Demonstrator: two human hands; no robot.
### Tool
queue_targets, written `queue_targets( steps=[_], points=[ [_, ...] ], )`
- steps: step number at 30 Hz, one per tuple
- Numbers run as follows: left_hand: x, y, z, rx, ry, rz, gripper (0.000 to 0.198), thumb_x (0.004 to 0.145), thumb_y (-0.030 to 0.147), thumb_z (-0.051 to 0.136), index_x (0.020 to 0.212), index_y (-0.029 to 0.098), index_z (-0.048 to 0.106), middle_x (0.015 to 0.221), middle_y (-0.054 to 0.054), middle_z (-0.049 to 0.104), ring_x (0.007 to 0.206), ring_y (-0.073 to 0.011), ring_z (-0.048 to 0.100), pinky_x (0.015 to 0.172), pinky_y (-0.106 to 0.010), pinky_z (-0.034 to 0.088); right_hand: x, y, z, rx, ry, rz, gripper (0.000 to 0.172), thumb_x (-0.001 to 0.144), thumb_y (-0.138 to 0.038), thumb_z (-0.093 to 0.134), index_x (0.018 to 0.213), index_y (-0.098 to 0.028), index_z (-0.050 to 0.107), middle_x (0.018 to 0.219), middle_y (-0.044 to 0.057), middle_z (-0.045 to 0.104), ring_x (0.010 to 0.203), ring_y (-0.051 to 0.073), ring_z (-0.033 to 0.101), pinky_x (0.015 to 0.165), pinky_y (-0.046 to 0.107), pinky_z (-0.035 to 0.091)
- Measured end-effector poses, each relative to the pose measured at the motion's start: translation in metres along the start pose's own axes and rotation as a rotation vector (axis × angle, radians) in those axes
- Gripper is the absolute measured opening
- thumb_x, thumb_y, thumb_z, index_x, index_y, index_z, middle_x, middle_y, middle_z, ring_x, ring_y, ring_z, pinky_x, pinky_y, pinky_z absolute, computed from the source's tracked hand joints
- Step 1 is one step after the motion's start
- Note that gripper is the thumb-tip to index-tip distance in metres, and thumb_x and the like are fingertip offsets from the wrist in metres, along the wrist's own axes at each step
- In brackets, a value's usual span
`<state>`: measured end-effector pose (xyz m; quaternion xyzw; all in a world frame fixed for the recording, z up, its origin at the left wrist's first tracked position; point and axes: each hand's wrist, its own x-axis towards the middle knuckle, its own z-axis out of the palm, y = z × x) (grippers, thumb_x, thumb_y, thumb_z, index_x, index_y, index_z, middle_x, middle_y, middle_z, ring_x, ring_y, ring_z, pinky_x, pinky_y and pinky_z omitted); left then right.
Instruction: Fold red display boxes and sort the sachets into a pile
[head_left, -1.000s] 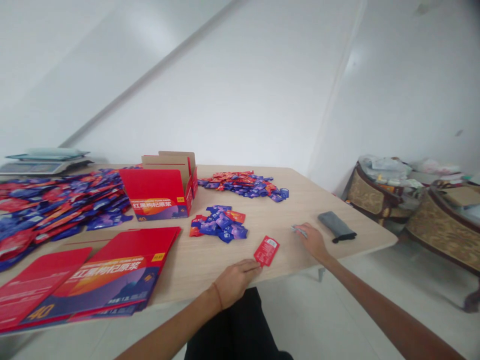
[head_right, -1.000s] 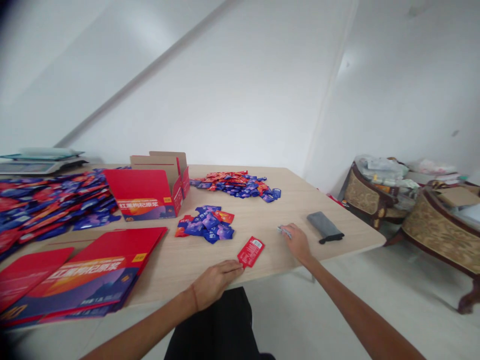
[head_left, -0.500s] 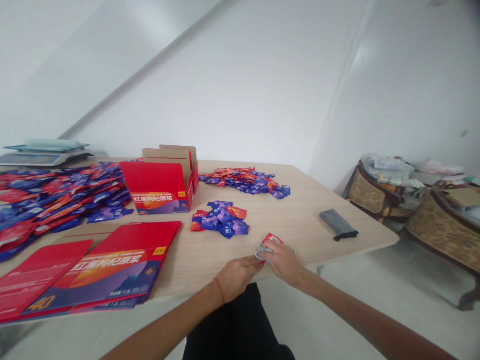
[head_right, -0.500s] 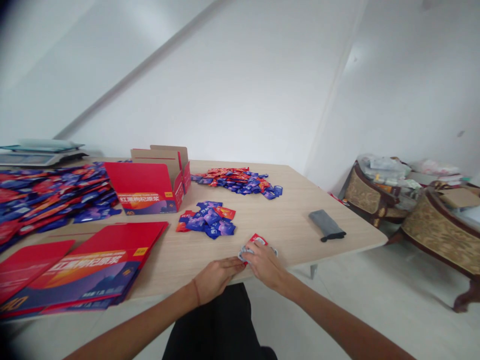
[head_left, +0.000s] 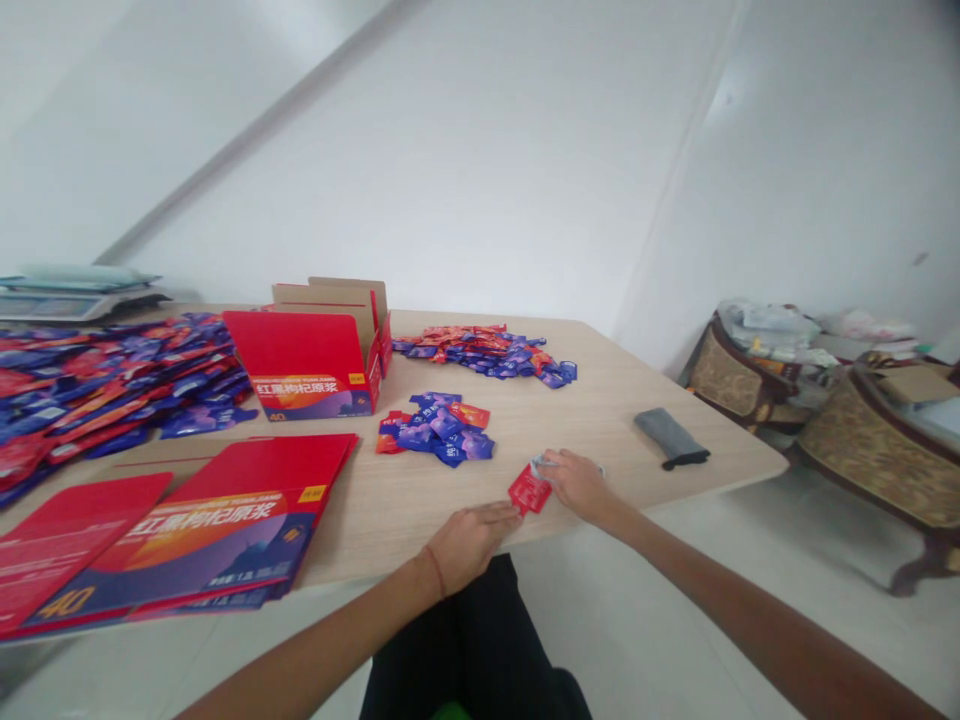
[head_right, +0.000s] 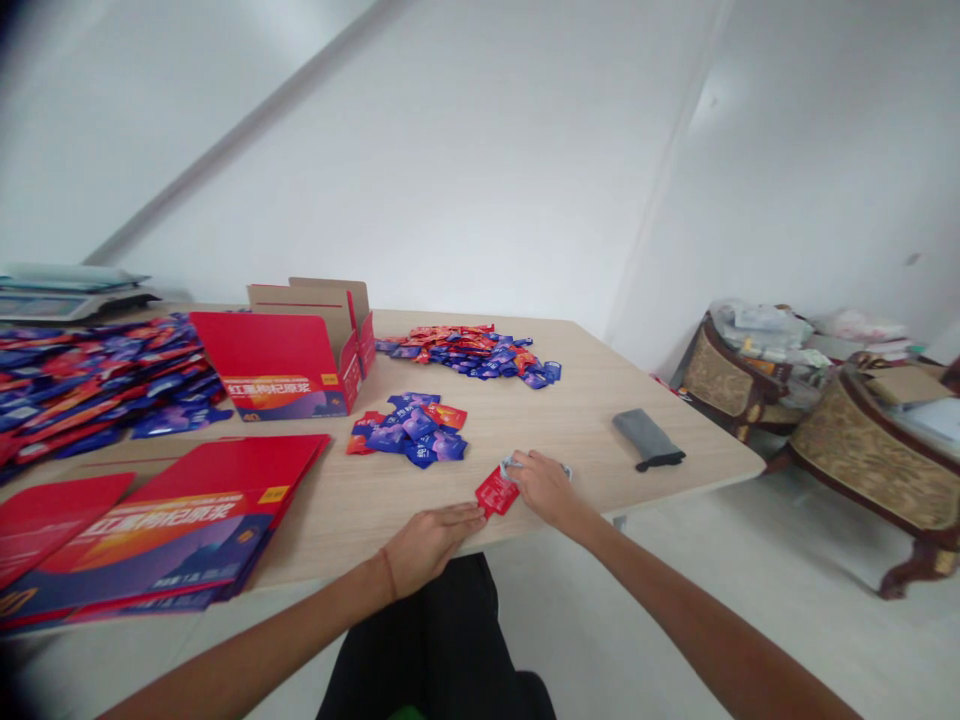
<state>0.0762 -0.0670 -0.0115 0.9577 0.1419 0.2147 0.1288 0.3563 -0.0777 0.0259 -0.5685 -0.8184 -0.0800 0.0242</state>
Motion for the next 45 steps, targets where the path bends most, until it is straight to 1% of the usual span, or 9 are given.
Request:
queue_targets(
  steps=[4,6,9,12,17,21,32,36,45],
  points=[
    [-0.001,-0.002,0.002,0.013,-0.004,0.005,0.048,0.099,0.008,0.046,0.144,0.018,0.059,0.147,-0.008,0.061,0.14,-0.0187,0.054,0.121,-0.034,0.042,0.001,0.025,0.002,0.032,-0.033,0.113,0.034,0.098,-0.018,0.046,0.115,-0.022,0.075,0.114,0.008,0.07,0.105,0.021,0.061,0.094,0.03,0.044],
    [-0.001,-0.003,0.003,0.018,-0.002,0.008,0.047,0.099,0.009,0.046,0.143,0.018,0.06,0.147,-0.008,0.061,0.14,-0.0189,0.054,0.121,-0.035,0.042,0.0,0.03,0.0,0.073,0.022,0.168,0.036,0.099,-0.02,0.045,0.12,-0.023,0.074,0.117,0.007,0.069,0.108,0.02,0.061,0.096,0.029,0.044],
    [-0.002,-0.003,0.003,0.022,-0.008,0.006,0.046,0.1,0.01,0.046,0.144,0.016,0.06,0.148,-0.009,0.06,0.141,-0.0199,0.054,0.121,-0.035,0.042,-0.003,0.023,-0.006,0.137,0.193,0.207,0.038,0.101,-0.023,0.043,0.127,-0.024,0.071,0.121,0.007,0.067,0.108,0.019,0.061,0.097,0.029,0.045],
    [-0.001,-0.002,0.0,0.011,-0.016,0.013,0.047,0.099,0.009,0.046,0.144,0.016,0.06,0.148,-0.009,0.06,0.141,-0.0196,0.053,0.122,-0.034,0.04,-0.006,0.0,-0.015,0.168,0.267,0.094,0.038,0.099,-0.02,0.047,0.128,-0.026,0.071,0.123,0.007,0.066,0.108,0.019,0.061,0.097,0.029,0.046],
    [0.001,0.001,-0.001,-0.003,-0.015,0.016,0.049,0.098,0.008,0.045,0.145,0.016,0.058,0.15,-0.008,0.059,0.142,-0.0187,0.052,0.123,-0.034,0.04,-0.008,-0.041,-0.021,0.102,0.123,-0.132,0.035,0.094,-0.018,0.054,0.124,-0.026,0.071,0.119,0.008,0.067,0.109,0.021,0.058,0.093,0.031,0.047],
    [0.001,0.0,-0.001,0.001,-0.025,0.007,0.049,0.098,0.007,0.045,0.144,0.016,0.059,0.148,-0.008,0.06,0.141,-0.0184,0.053,0.122,-0.033,0.04,-0.006,-0.049,-0.016,0.086,0.02,-0.167,0.03,0.095,-0.02,0.055,0.117,-0.025,0.073,0.113,0.008,0.068,0.103,0.021,0.06,0.088,0.032,0.047],
    [-0.001,-0.001,0.001,0.023,-0.012,0.009,0.05,0.097,0.007,0.046,0.145,0.017,0.059,0.147,-0.01,0.061,0.14,-0.0195,0.055,0.12,-0.035,0.043,0.006,-0.011,-0.011,0.108,-0.014,-0.026,0.029,0.096,-0.018,0.052,0.112,-0.024,0.075,0.112,0.008,0.067,0.102,0.02,0.061,0.091,0.029,0.043],
    [-0.001,-0.003,0.004,0.018,-0.005,0.008,0.05,0.098,0.008,0.046,0.145,0.018,0.058,0.148,-0.009,0.06,0.141,-0.0187,0.054,0.121,-0.035,0.042,0.009,-0.001,-0.008,0.118,-0.024,0.049,0.029,0.094,-0.02,0.053,0.112,-0.024,0.075,0.11,0.006,0.068,0.101,0.019,0.062,0.088,0.027,0.042],
    [-0.002,-0.003,0.002,0.034,-0.009,0.018,0.046,0.1,0.011,0.046,0.144,0.018,0.059,0.146,-0.009,0.062,0.14,-0.0198,0.055,0.12,-0.036,0.044,0.014,0.029,0.003,0.105,0.02,0.354,0.029,0.097,-0.024,0.052,0.111,-0.028,0.077,0.106,0.005,0.071,0.101,0.019,0.065,0.083,0.026,0.043]
  ],
)
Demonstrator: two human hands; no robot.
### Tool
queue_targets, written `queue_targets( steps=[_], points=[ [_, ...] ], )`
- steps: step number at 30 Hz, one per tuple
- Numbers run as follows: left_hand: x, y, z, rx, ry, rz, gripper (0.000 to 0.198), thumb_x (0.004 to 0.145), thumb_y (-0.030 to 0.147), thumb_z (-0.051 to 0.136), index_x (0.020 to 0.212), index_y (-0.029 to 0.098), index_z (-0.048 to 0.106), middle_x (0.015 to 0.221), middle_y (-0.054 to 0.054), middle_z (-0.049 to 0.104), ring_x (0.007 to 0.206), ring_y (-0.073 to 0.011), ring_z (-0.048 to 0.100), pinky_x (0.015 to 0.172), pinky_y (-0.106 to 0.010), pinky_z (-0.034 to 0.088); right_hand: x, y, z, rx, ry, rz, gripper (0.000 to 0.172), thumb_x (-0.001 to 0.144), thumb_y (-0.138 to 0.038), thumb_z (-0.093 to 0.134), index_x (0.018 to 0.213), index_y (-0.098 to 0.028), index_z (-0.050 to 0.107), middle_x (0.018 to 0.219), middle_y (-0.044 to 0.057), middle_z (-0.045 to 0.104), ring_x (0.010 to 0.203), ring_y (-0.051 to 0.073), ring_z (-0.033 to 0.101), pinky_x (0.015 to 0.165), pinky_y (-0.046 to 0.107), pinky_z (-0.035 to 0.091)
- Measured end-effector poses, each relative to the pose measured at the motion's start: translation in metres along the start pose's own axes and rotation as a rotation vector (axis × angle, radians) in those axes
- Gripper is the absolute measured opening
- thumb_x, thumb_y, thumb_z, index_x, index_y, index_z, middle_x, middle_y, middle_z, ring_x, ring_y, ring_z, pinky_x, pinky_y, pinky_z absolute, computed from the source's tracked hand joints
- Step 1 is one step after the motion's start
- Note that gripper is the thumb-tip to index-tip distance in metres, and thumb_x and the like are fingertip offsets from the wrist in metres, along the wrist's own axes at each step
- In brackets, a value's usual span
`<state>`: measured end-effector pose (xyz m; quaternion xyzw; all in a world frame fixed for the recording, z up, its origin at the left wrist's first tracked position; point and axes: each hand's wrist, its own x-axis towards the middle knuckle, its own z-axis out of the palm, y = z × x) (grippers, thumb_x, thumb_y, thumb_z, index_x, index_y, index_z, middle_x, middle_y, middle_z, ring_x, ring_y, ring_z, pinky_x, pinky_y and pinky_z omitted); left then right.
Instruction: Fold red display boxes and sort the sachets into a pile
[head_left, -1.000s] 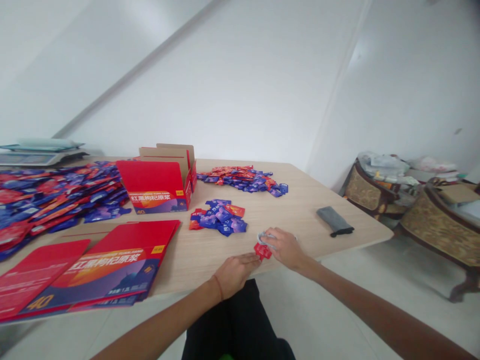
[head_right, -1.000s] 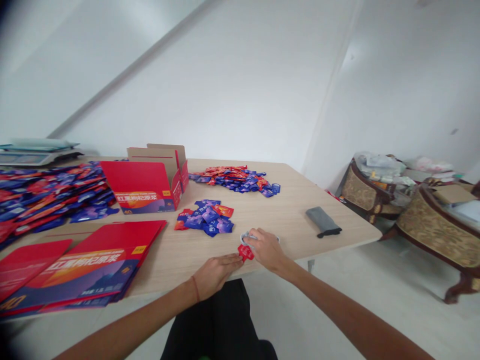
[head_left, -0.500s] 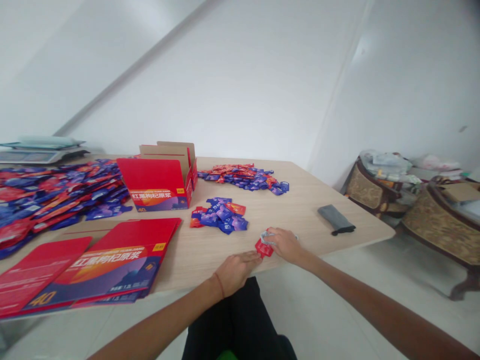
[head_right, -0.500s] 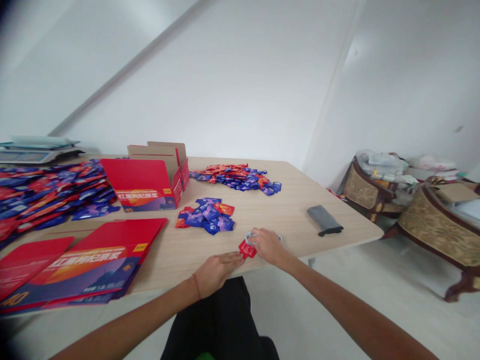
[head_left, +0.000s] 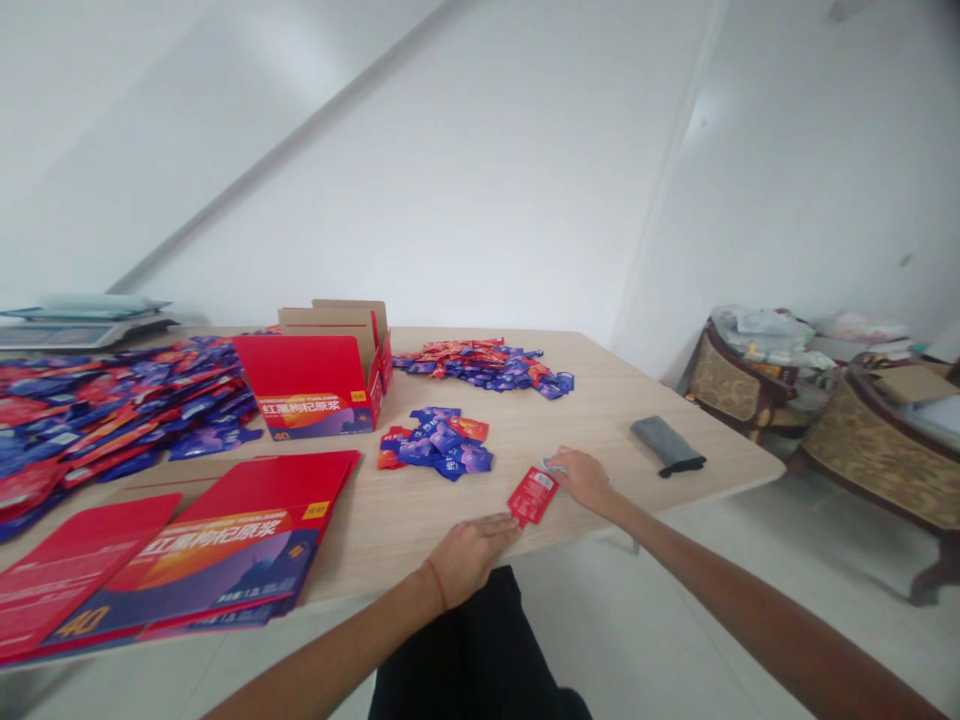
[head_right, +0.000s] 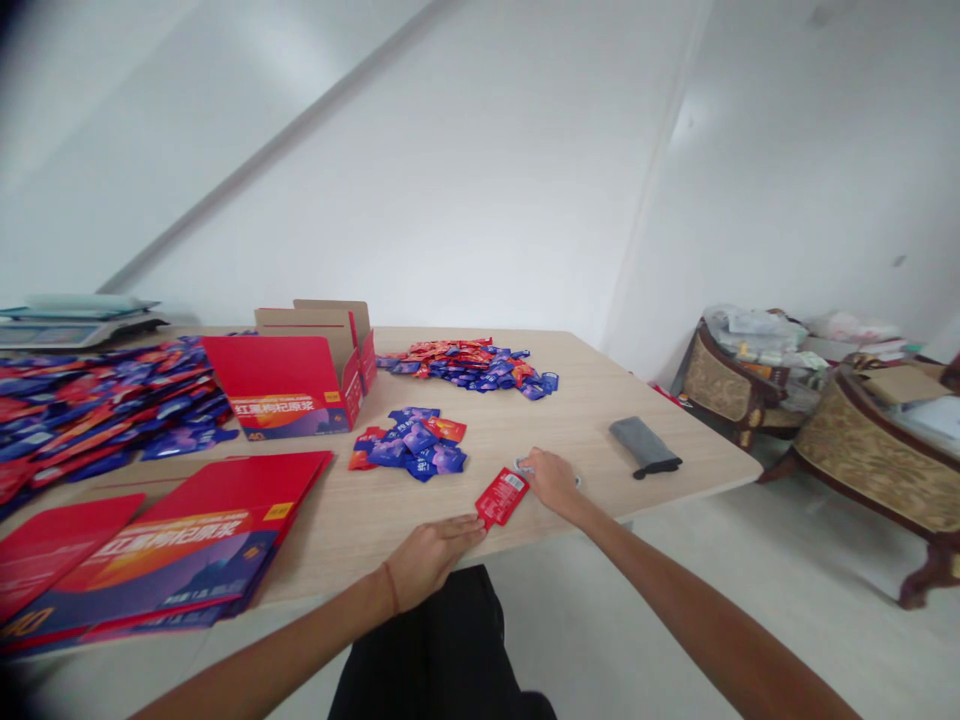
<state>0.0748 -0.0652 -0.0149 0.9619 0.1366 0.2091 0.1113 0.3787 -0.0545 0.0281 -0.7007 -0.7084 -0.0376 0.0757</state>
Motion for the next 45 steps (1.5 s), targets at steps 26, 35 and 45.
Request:
queue_targets(
  steps=[26,35,45],
  points=[
    [0.021,0.021,-0.017,-0.489,0.524,-0.575,0.016,0.093,0.023,0.06,0.106,0.018,0.069,0.093,-0.005,0.079,0.082,-0.0197,0.076,0.075,-0.03,0.061,-0.017,0.034,0.033,-0.011,0.169,0.083,0.039,0.101,-0.024,0.043,0.131,-0.028,0.068,0.127,0.007,0.065,0.11,0.02,0.06,0.092,0.028,0.045],
    [0.022,0.008,-0.015,-0.202,0.198,-0.61,0.009,0.086,0.011,0.063,0.089,0.018,0.067,0.083,-0.003,0.075,0.078,-0.0188,0.073,0.074,-0.027,0.056,-0.017,0.034,0.036,-0.003,0.182,0.077,0.041,0.101,-0.023,0.043,0.133,-0.027,0.068,0.126,0.008,0.065,0.109,0.019,0.06,0.094,0.028,0.046],
    [0.007,-0.019,-0.028,0.206,-0.003,-0.011,0.026,0.106,0.021,0.049,0.12,0.02,0.071,0.128,-0.008,0.072,0.118,-0.0221,0.068,0.104,-0.035,0.055,-0.017,0.035,0.039,-0.006,0.178,0.087,0.042,0.099,-0.023,0.044,0.134,-0.026,0.068,0.124,0.008,0.067,0.109,0.02,0.06,0.097,0.03,0.046]
  ],
)
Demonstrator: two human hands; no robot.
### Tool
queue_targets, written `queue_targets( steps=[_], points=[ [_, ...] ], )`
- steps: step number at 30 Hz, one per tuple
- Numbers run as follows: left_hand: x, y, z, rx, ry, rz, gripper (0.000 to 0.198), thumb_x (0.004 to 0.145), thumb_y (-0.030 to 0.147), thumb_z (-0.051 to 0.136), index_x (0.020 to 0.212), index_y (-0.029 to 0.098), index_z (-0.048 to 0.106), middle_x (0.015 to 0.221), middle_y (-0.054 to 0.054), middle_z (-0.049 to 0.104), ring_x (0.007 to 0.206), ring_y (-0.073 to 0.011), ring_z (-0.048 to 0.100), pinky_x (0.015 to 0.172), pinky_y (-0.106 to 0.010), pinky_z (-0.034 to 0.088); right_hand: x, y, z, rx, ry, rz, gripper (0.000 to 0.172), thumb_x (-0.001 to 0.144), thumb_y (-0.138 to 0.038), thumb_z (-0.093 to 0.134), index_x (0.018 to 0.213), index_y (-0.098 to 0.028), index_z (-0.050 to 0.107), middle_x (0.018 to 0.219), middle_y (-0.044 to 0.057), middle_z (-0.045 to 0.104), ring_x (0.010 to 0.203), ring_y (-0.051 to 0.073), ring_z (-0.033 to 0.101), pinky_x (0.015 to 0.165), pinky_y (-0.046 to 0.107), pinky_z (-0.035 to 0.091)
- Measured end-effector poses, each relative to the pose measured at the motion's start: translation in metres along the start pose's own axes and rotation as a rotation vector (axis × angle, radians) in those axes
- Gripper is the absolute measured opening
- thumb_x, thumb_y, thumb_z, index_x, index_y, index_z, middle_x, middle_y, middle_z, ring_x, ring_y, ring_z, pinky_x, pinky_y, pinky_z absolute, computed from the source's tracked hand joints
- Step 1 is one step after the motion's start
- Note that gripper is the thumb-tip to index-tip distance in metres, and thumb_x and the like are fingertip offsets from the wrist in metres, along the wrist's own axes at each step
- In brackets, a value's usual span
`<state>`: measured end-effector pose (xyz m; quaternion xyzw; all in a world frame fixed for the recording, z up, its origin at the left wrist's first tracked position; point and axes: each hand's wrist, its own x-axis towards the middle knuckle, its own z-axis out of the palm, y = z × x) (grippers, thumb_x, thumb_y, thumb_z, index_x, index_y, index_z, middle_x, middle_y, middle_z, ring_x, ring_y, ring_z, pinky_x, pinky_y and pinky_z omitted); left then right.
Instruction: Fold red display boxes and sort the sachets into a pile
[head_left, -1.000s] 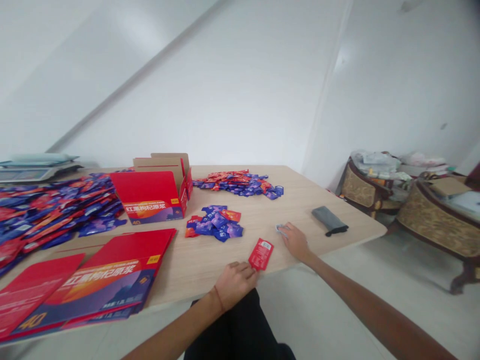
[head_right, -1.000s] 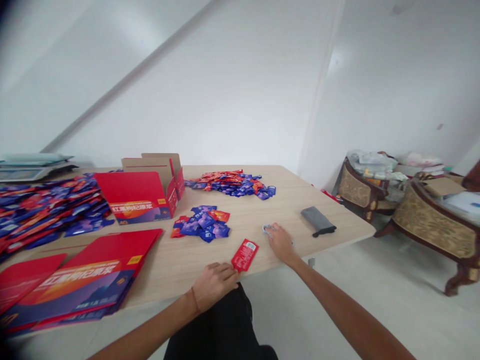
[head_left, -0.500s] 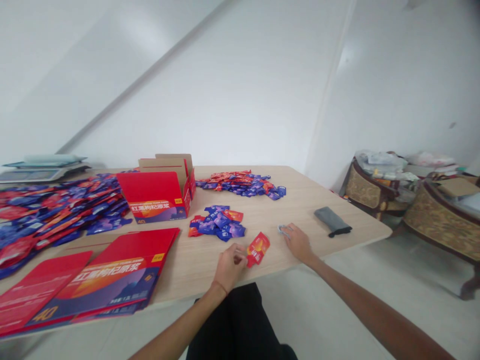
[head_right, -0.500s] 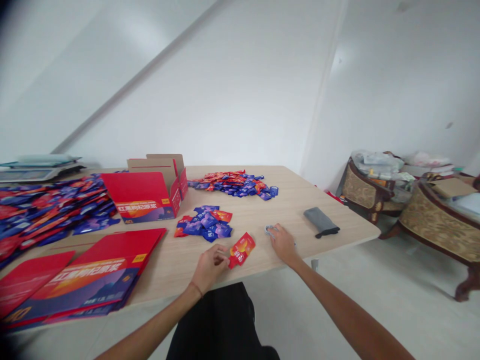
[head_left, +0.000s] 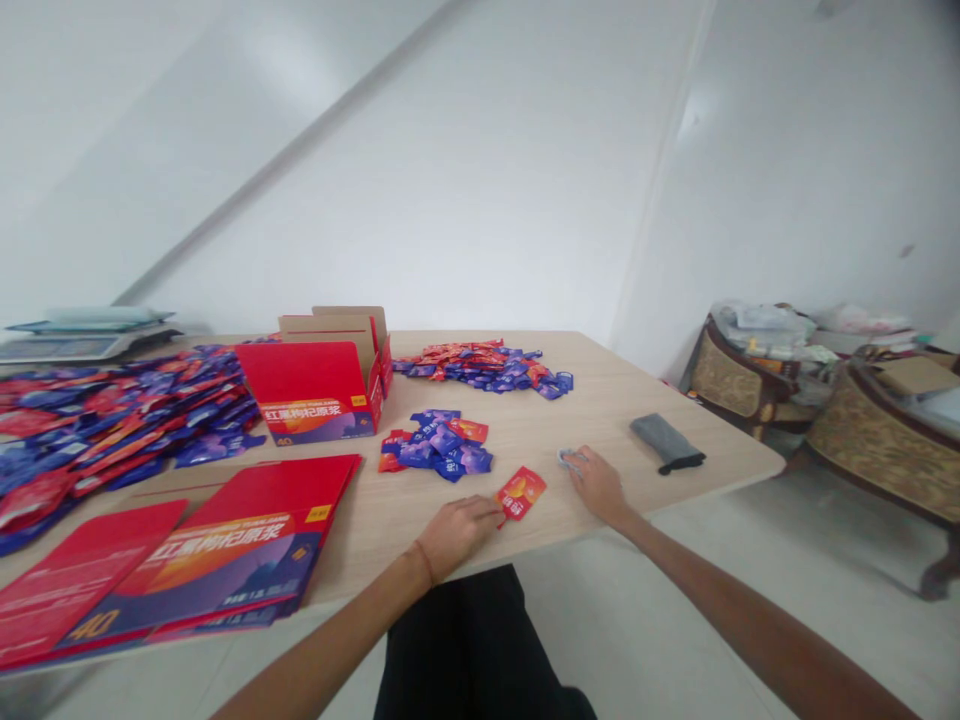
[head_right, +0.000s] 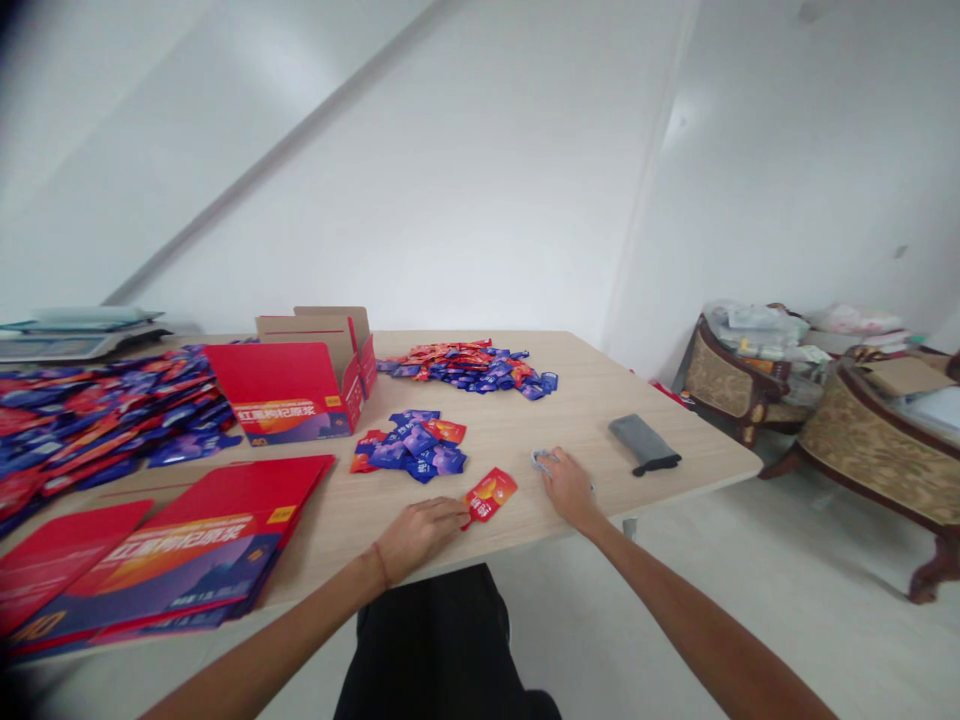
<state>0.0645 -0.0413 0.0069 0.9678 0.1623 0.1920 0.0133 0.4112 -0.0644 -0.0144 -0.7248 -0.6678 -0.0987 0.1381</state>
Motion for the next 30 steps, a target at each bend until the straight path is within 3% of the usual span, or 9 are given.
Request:
queue_targets(
  steps=[4,8,11,15,21,26,30],
  points=[
    [-0.007,-0.01,0.008,-0.162,-0.012,0.066,0.036,0.11,0.026,0.04,0.131,0.023,0.069,0.137,-0.006,0.069,0.123,-0.0182,0.068,0.111,-0.032,0.051,0.001,-0.001,-0.004,-0.026,-0.011,-0.002,0.042,0.099,-0.022,0.044,0.133,-0.026,0.069,0.124,0.008,0.067,0.108,0.02,0.061,0.094,0.029,0.046],
    [-0.008,-0.008,0.006,-0.231,-0.026,0.049,0.038,0.111,0.028,0.038,0.129,0.021,0.071,0.137,-0.006,0.069,0.126,-0.0182,0.066,0.113,-0.03,0.049,0.007,-0.009,-0.017,0.0,-0.009,0.027,0.04,0.099,-0.021,0.043,0.127,-0.026,0.071,0.12,0.007,0.068,0.1,0.019,0.064,0.086,0.028,0.048],
    [-0.008,-0.005,0.004,-0.23,-0.018,0.043,0.038,0.11,0.027,0.039,0.127,0.02,0.072,0.135,-0.007,0.07,0.126,-0.0184,0.066,0.113,-0.03,0.049,0.008,-0.029,-0.031,0.096,0.155,0.032,0.04,0.1,-0.023,0.042,0.129,-0.025,0.07,0.119,0.007,0.067,0.098,0.018,0.065,0.085,0.027,0.049],
    [-0.008,-0.004,0.003,-0.221,-0.003,0.054,0.036,0.11,0.025,0.04,0.129,0.02,0.071,0.136,-0.007,0.07,0.126,-0.0176,0.067,0.112,-0.029,0.05,0.001,-0.071,-0.053,0.185,0.235,-0.181,0.039,0.098,-0.019,0.047,0.128,-0.028,0.07,0.122,0.007,0.067,0.106,0.019,0.063,0.091,0.027,0.05],
    [-0.008,-0.003,0.004,-0.2,0.026,0.066,0.037,0.11,0.027,0.039,0.128,0.019,0.071,0.134,-0.008,0.071,0.123,-0.0184,0.068,0.11,-0.029,0.051,-0.013,-0.114,-0.07,0.164,0.15,-0.26,0.042,0.094,-0.013,0.052,0.129,-0.029,0.069,0.125,0.006,0.065,0.11,0.019,0.061,0.093,0.028,0.049],
    [-0.008,-0.003,0.006,-0.215,0.04,0.057,0.038,0.11,0.026,0.038,0.126,0.018,0.072,0.134,-0.008,0.071,0.121,-0.0187,0.069,0.108,-0.028,0.052,-0.034,-0.134,-0.059,0.005,-0.112,-0.415,0.034,0.099,-0.018,0.049,0.122,-0.028,0.071,0.118,0.007,0.066,0.107,0.021,0.06,0.089,0.031,0.049],
    [-0.008,-0.004,0.007,-0.221,0.03,0.061,0.037,0.11,0.025,0.038,0.127,0.019,0.071,0.136,-0.008,0.07,0.123,-0.0188,0.068,0.109,-0.029,0.052,-0.03,-0.136,-0.052,-0.111,-0.195,-0.49,0.035,0.102,-0.023,0.044,0.129,-0.027,0.067,0.121,0.01,0.064,0.109,0.024,0.059,0.086,0.033,0.049]
  ],
)
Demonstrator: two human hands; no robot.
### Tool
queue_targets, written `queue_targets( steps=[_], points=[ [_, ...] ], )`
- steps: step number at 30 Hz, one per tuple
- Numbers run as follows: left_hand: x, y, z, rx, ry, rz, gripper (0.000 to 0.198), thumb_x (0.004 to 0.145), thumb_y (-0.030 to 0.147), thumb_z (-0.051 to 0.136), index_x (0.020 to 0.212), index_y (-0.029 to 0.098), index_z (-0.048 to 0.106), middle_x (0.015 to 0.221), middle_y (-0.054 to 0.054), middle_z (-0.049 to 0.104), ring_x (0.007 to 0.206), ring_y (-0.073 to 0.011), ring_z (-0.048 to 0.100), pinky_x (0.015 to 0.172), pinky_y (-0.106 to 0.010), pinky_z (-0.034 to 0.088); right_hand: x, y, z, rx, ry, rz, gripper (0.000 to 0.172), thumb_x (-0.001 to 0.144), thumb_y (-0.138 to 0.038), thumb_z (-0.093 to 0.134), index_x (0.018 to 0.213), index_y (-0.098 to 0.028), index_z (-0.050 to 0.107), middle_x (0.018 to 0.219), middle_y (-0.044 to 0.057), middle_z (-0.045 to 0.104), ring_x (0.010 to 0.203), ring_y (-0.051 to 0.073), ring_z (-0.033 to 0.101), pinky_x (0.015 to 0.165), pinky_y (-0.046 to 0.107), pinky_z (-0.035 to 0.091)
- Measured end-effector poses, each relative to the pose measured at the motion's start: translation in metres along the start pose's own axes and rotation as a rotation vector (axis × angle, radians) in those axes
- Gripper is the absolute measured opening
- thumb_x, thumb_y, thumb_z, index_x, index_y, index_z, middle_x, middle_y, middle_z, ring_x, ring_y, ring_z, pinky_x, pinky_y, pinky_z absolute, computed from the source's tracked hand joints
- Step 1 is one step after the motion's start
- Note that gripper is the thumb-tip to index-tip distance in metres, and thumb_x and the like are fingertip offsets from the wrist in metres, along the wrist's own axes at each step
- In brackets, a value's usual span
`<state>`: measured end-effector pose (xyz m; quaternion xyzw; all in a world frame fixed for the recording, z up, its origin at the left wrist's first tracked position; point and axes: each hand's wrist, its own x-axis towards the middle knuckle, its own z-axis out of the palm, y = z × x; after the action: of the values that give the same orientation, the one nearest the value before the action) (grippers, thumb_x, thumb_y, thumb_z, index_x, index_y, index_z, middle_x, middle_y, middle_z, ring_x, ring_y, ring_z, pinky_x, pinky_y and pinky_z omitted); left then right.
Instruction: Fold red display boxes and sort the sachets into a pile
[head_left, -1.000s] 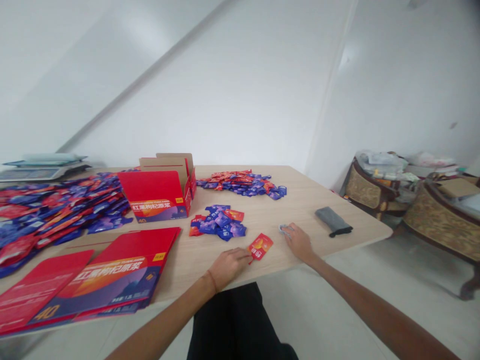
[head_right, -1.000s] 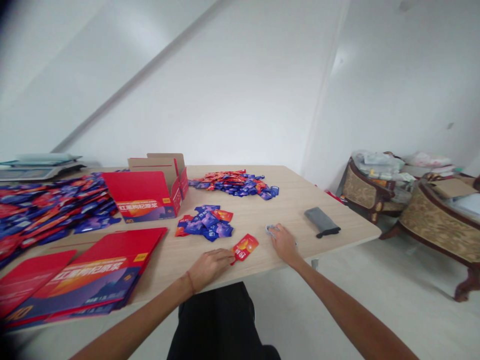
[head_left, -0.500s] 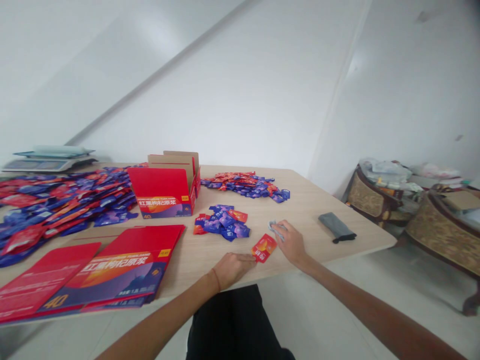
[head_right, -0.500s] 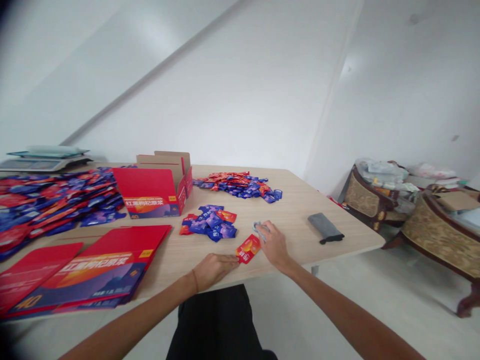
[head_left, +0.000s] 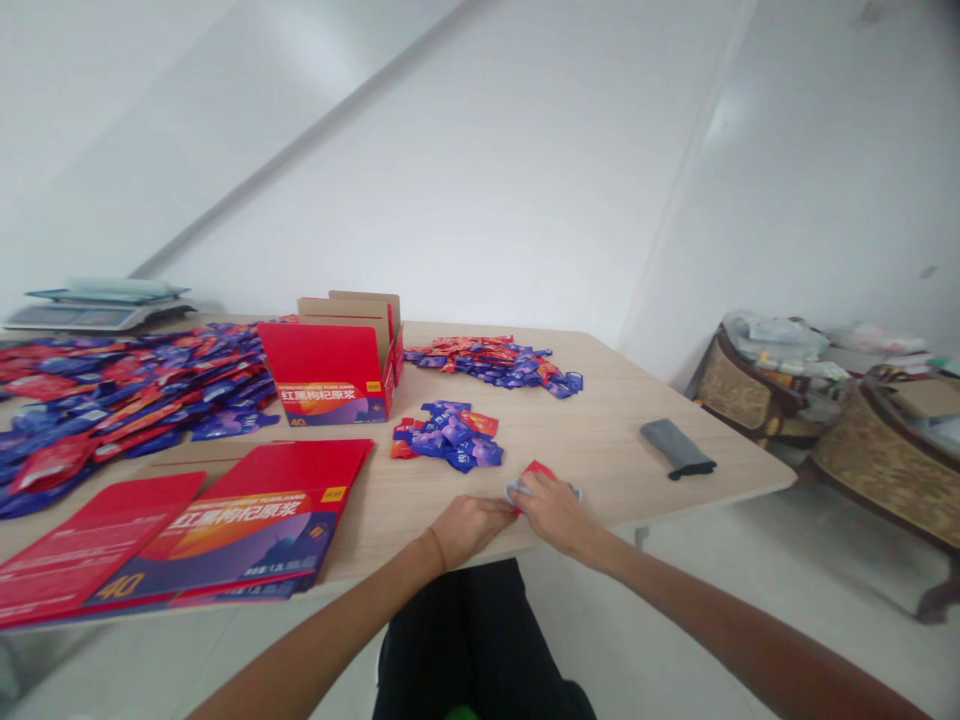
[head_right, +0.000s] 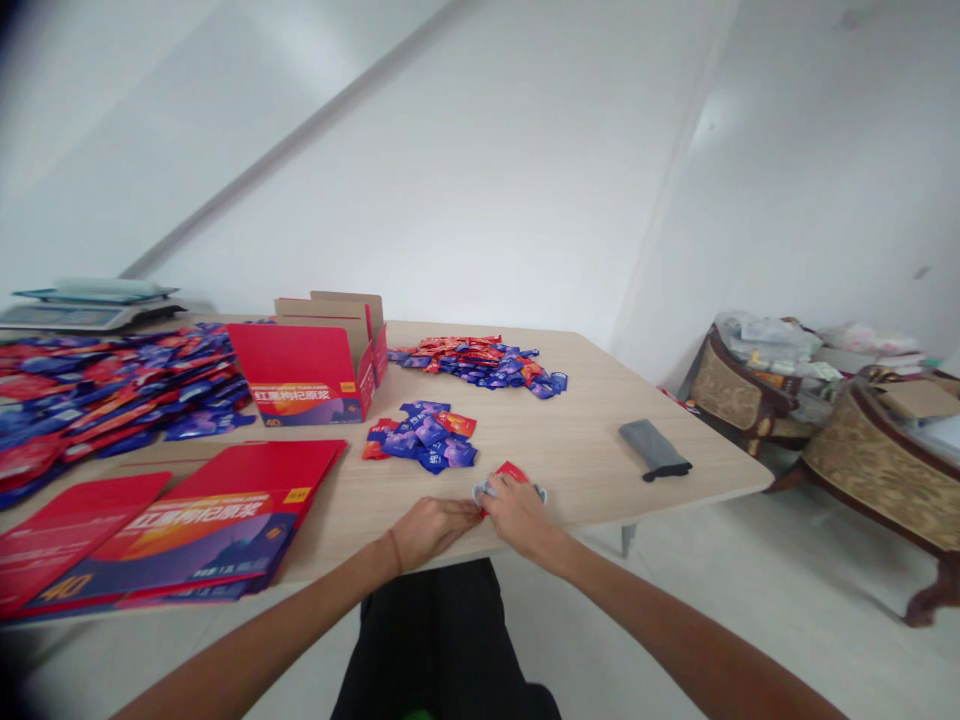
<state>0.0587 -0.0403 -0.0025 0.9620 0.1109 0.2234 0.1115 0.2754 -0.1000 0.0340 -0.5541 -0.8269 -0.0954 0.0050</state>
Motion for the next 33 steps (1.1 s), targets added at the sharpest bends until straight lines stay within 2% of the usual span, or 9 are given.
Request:
queue_targets(
  steps=[8,13,18,20,23,27,30,33],
  points=[
    [-0.001,-0.002,0.003,-0.02,0.005,-0.005,0.039,0.111,0.029,0.037,0.127,0.019,0.071,0.134,-0.007,0.071,0.124,-0.0185,0.068,0.111,-0.029,0.05,0.022,0.048,-0.003,-0.096,-0.12,0.13,0.031,0.102,-0.024,0.044,0.116,-0.023,0.071,0.117,0.01,0.065,0.099,0.022,0.065,0.08,0.03,0.047],
    [-0.001,-0.002,0.004,0.008,0.005,-0.01,0.04,0.111,0.029,0.037,0.127,0.018,0.072,0.133,-0.008,0.071,0.123,-0.0192,0.068,0.112,-0.03,0.05,0.024,0.061,-0.006,-0.069,-0.124,0.216,0.033,0.102,-0.022,0.042,0.111,-0.022,0.073,0.109,0.009,0.067,0.094,0.02,0.067,0.08,0.029,0.046],
    [0.0,0.0,0.001,0.013,0.007,0.01,0.038,0.111,0.026,0.038,0.126,0.017,0.072,0.133,-0.008,0.071,0.124,-0.019,0.068,0.111,-0.029,0.05,0.016,0.053,-0.022,0.025,0.098,0.286,0.044,0.098,-0.017,0.044,0.135,-0.029,0.065,0.122,0.006,0.065,0.105,0.018,0.063,0.087,0.026,0.045],
    [0.001,0.0,0.0,0.022,0.006,0.011,0.037,0.111,0.026,0.039,0.125,0.017,0.072,0.133,-0.008,0.072,0.123,-0.0192,0.068,0.111,-0.029,0.05,0.011,0.043,-0.027,0.052,0.127,0.269,0.045,0.097,-0.017,0.046,0.138,-0.03,0.063,0.124,0.006,0.064,0.106,0.018,0.062,0.088,0.026,0.044],
    [0.001,0.0,0.002,0.041,0.005,-0.002,0.038,0.111,0.026,0.038,0.125,0.018,0.072,0.133,-0.007,0.072,0.121,-0.0193,0.069,0.109,-0.029,0.052,0.005,0.024,-0.026,0.07,0.089,0.171,0.043,0.098,-0.019,0.047,0.135,-0.031,0.065,0.123,0.005,0.064,0.106,0.019,0.061,0.087,0.027,0.045],
    [0.0,0.0,0.004,0.05,0.001,-0.015,0.038,0.11,0.025,0.038,0.125,0.019,0.072,0.132,-0.007,0.072,0.12,-0.0188,0.069,0.108,-0.028,0.052,0.0,0.003,-0.014,0.071,-0.009,0.013,0.037,0.098,-0.019,0.048,0.128,-0.027,0.068,0.121,0.008,0.065,0.109,0.021,0.059,0.09,0.03,0.046],
    [0.0,0.001,0.003,0.044,-0.002,-0.013,0.037,0.11,0.024,0.039,0.126,0.018,0.072,0.132,-0.007,0.072,0.121,-0.0188,0.069,0.108,-0.028,0.052,-0.002,0.0,-0.006,0.093,-0.036,0.016,0.035,0.099,-0.019,0.047,0.126,-0.026,0.068,0.121,0.009,0.066,0.109,0.021,0.059,0.094,0.031,0.045],
    [0.001,0.002,0.001,0.032,-0.003,-0.008,0.037,0.11,0.025,0.039,0.127,0.019,0.071,0.133,-0.007,0.071,0.122,-0.0186,0.068,0.11,-0.028,0.051,0.0,0.007,-0.003,0.076,-0.039,0.031,0.035,0.101,-0.02,0.045,0.127,-0.026,0.067,0.122,0.009,0.065,0.111,0.021,0.059,0.092,0.031,0.046]
  ],
)
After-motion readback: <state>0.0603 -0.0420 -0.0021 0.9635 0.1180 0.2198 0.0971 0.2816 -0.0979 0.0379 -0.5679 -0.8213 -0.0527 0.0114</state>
